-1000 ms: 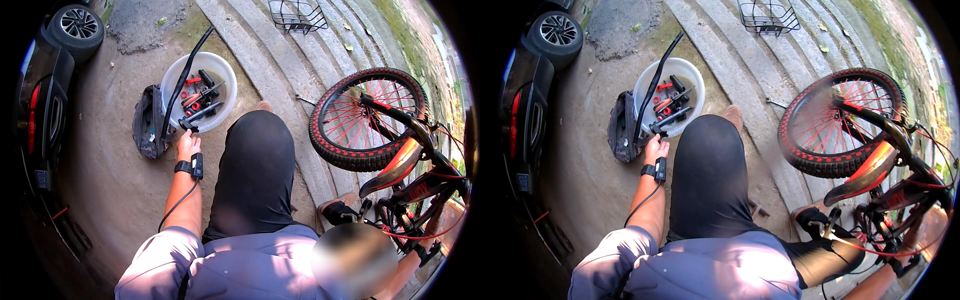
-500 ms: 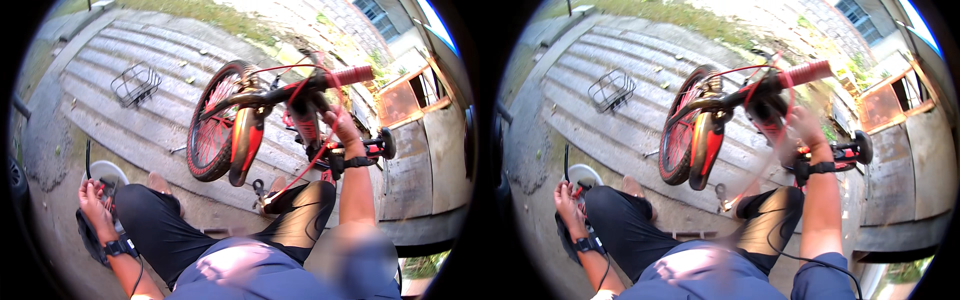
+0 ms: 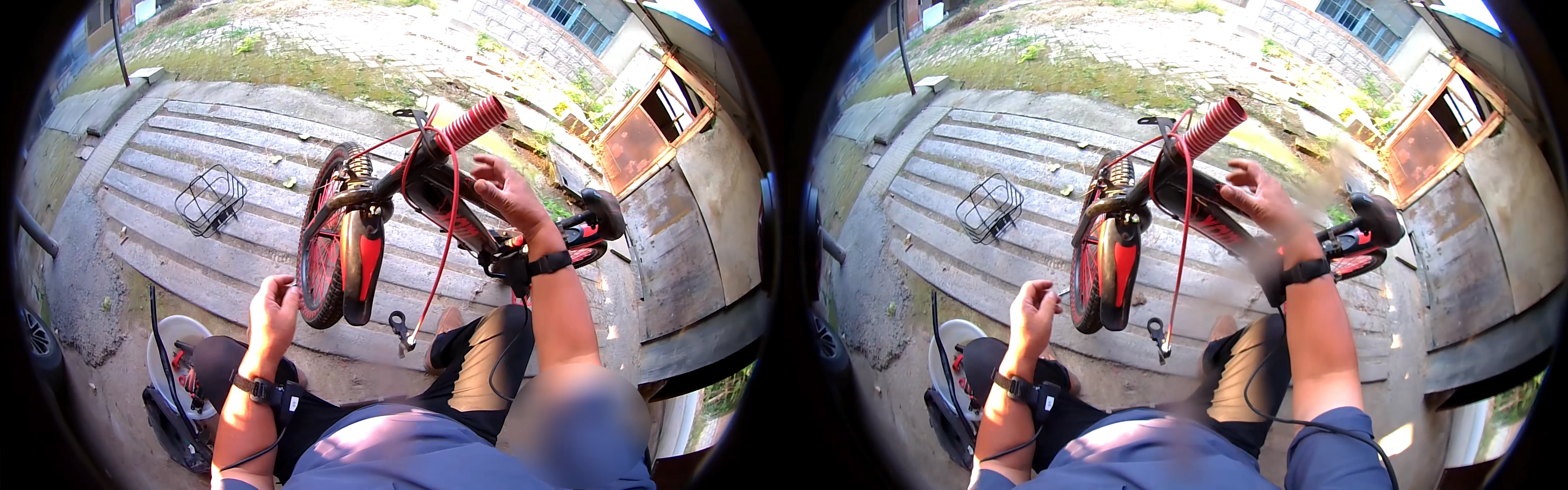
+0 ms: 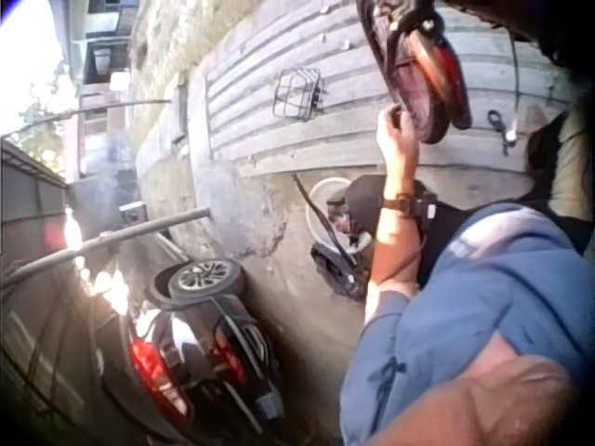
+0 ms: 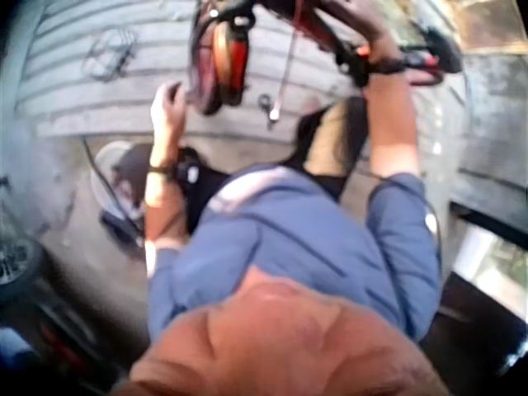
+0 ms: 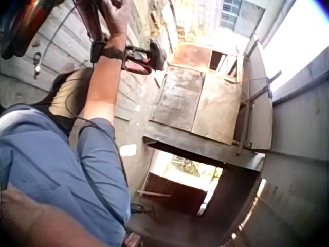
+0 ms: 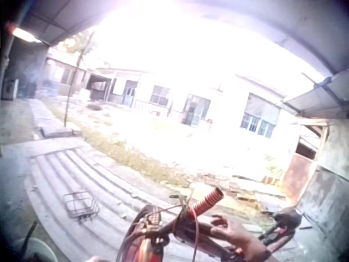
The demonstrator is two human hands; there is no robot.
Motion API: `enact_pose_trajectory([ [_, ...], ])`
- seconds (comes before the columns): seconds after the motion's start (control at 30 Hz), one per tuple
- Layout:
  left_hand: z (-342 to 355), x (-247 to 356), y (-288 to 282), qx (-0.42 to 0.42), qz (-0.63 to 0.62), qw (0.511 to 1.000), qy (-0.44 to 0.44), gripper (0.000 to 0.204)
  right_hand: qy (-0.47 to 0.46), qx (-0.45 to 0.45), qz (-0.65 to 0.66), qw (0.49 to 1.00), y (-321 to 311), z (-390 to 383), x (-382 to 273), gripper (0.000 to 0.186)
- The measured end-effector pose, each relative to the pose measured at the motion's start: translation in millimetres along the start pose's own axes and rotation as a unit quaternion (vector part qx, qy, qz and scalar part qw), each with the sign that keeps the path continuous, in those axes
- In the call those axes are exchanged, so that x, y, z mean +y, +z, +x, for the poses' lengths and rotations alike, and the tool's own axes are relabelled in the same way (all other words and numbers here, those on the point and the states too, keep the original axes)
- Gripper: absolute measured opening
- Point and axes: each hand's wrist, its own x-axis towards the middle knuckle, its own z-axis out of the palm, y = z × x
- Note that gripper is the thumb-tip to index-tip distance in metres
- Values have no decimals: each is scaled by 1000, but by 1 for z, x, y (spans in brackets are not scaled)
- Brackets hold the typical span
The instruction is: The person is sitting on concrete steps outdoors, disassembling the front suspension fork of a bicycle. They use a screwdriver to loosen the stem bolts, remove the stem, and then pull out the red suspension spring from the fork tube.
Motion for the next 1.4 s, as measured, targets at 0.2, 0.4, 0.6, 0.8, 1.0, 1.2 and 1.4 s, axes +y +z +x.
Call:
enact_pose_trajectory([
  [0.2,3,-1,13,-48,2,999,8,20,-140,50,131,980,24,11,-70,72],
  [0.4,11,-3,20,-61,12,998,-4,20,-184,58,240,951,37,27,-80,46],
  [0.6,9,0,19,-66,-2,998,-23,18,-171,71,234,954,31,25,-86,42],
  [0.8,11,-4,19,-81,29,996,-14,17,-116,57,212,969,19,21,-83,41],
  [1.0,12,-10,19,-86,57,995,1,17,-131,46,218,966,21,24,-78,38],
  [1.2,13,-13,20,-83,67,994,7,17,-157,63,204,964,23,24,-85,31],
  [1.4,13,-9,20,-81,74,994,5,16,-219,128,282,925,-12,26,-87,30],
])
